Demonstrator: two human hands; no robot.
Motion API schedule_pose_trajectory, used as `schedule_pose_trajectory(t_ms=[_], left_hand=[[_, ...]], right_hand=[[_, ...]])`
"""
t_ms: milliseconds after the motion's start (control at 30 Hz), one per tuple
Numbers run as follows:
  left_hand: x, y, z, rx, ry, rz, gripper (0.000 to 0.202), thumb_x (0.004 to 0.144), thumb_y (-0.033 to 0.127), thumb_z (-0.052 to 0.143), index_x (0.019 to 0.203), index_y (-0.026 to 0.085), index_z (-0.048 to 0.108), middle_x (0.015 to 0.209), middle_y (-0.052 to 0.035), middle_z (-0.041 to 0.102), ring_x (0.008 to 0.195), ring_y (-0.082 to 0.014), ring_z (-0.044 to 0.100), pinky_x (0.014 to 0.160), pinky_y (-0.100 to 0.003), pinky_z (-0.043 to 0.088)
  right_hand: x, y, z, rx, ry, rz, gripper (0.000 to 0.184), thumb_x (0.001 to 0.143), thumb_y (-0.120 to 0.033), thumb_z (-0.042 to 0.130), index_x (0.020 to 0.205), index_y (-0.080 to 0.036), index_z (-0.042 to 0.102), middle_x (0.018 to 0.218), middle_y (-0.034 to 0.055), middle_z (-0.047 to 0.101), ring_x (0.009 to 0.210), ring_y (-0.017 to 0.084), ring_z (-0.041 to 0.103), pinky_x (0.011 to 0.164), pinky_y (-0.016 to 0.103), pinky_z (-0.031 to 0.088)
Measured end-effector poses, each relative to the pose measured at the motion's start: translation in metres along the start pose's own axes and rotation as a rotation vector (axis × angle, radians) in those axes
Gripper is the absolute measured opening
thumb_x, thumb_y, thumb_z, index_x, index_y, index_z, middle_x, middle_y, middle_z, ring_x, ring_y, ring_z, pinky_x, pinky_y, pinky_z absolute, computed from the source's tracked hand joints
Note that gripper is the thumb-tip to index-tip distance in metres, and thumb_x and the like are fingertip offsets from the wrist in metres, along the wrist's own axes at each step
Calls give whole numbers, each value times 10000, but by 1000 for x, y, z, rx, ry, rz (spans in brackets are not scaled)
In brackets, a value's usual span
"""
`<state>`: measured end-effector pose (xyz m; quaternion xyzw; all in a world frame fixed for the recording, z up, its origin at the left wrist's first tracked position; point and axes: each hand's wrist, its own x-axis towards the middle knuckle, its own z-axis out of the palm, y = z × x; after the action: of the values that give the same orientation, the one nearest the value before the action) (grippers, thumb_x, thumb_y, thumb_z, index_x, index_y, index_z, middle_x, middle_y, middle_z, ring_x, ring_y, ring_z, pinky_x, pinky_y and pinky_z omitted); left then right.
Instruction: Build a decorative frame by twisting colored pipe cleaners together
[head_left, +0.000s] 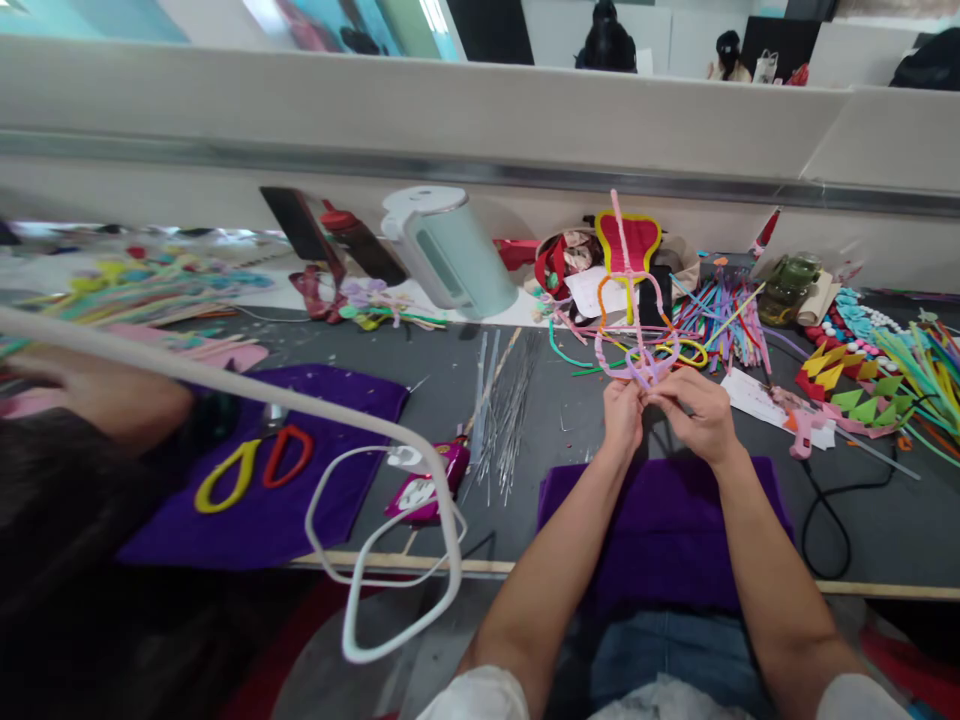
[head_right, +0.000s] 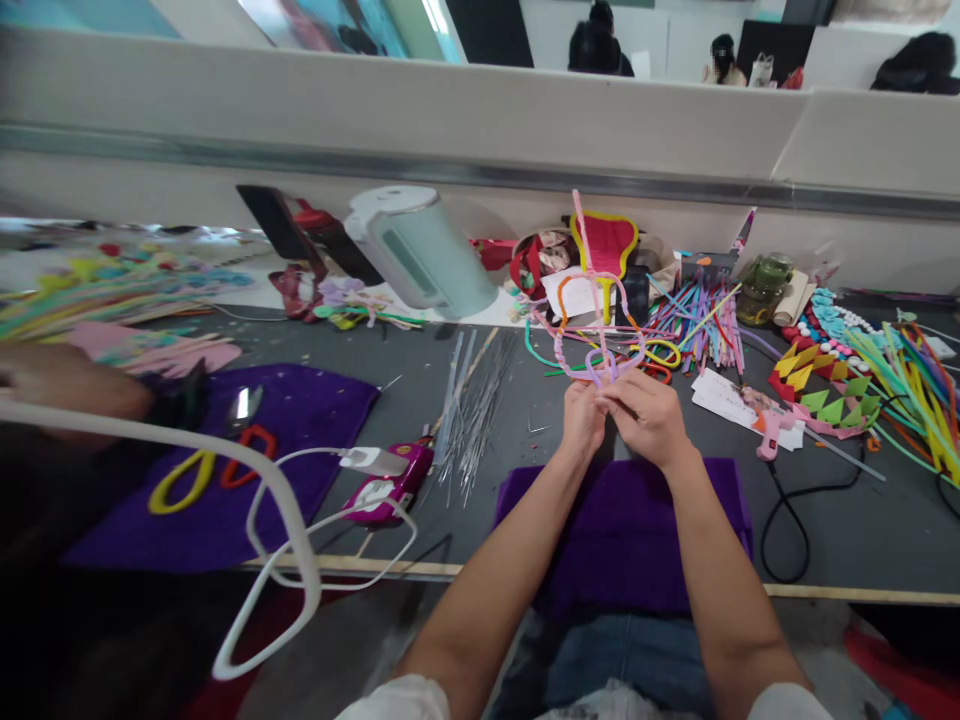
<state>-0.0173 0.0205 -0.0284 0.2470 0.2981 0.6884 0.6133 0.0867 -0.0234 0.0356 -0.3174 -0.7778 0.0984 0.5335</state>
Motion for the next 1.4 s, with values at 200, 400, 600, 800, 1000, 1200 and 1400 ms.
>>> schedule_pose_trajectory(t_ms=[200, 400, 600, 800, 1000, 1200, 1400], left_hand=[[4, 8, 0, -7, 32, 18, 170, 600, 236, 760, 709, 136, 676, 708, -50, 707, 775, -204, 686, 675, -263, 507], [10, 8, -8, -36, 12, 11, 228, 620, 246, 762, 798, 133, 674, 731, -73, 715, 868, -236, 693, 749, -295, 523], [14, 4, -15, -36, 38, 18, 222, 667, 229, 734, 860, 144, 666, 783, -56, 719, 853, -232, 701, 793, -338, 533], [14, 9, -15, -39, 12, 31, 309, 663, 243, 744, 944, 151, 657, 808, -63, 720, 864, -229, 698, 789, -333, 536], [12, 8, -13, -33, -4, 55, 289, 660, 241, 753, 913, 166, 635, 775, -30, 702, 766, -191, 702, 754, -304, 540], [8, 11, -10, 20, -18, 38, 406, 654, 229, 748, 1028, 199, 593, 843, -20, 700, 736, -153, 693, 703, -260, 541], [5, 10, -9, 46, 1, -24, 350, 642, 236, 754, 927, 173, 562, 776, -25, 698, 676, -157, 689, 713, -302, 556]], right_hand=[[-1, 1, 5, 6, -231, -10, 133, 874, -163, 526, 855, -191, 654, 796, 45, 633, 759, 145, 606, 697, 257, 482], [-1, 3, 6, 18, -238, 32, 140, 885, -187, 521, 823, -190, 647, 775, 36, 615, 736, 138, 591, 693, 250, 464], [1, -2, 0, 104, -185, 63, 124, 882, -211, 543, 822, -198, 651, 761, 26, 617, 727, 134, 587, 682, 251, 464], [-1, 4, 2, 123, -219, 122, 125, 871, -216, 559, 805, -200, 663, 747, 20, 621, 710, 133, 582, 665, 253, 454], [0, 5, 1, 155, -139, 158, 107, 861, -229, 575, 816, -209, 670, 749, 17, 633, 725, 142, 590, 688, 268, 473], [0, 4, 1, 156, 52, 250, 120, 859, -256, 578, 795, -216, 671, 716, 10, 622, 664, 138, 581, 641, 277, 482], [-2, 5, -2, 161, 310, 329, 85, 851, -279, 593, 832, -231, 661, 748, 11, 622, 614, 140, 590, 589, 292, 503]])
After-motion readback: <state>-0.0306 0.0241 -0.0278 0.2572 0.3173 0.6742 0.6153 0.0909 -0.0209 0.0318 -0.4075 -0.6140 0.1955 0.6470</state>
